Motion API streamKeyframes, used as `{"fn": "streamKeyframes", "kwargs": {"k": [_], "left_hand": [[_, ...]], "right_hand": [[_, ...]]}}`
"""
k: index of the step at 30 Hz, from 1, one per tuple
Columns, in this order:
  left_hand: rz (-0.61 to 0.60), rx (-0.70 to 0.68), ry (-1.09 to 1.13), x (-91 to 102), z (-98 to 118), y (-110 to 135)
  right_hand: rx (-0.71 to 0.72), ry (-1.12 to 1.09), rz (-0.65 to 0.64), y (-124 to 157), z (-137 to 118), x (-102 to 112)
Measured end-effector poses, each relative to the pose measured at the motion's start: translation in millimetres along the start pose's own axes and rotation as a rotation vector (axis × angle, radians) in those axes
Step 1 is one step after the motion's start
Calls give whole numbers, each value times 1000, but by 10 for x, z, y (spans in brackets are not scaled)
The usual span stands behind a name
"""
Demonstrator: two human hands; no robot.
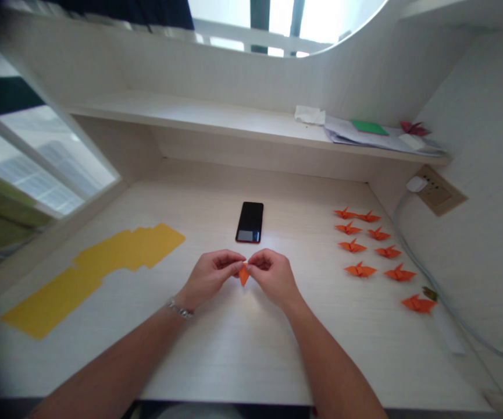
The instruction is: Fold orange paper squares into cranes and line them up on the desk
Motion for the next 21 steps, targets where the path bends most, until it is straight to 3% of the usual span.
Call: {"fn": "streamKeyframes", "kwargs": {"k": [8,14,18,21], "left_hand": [[58,-52,37,7,73,53],[58,-3,108,-14,12,30],[-24,25,113,-112,-3,25],[-55,35,50,-131,-3,36]], "right_hand": [[-43,-121,17,-14,68,-27],[-28,-122,-25,-33,70,-40],[67,-156,92,-40,5,53],[28,-157,49,-36,19,33]]}}
Point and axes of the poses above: each hand's wrist, its own y-axis away from the middle knuckle, its own x-axis out of the back of the hand, z = x × y, the point moved 8 cm from there along -y, towards the middle knuckle, and after that the axes turned 14 degrees about -y, right-handed, at the moved point
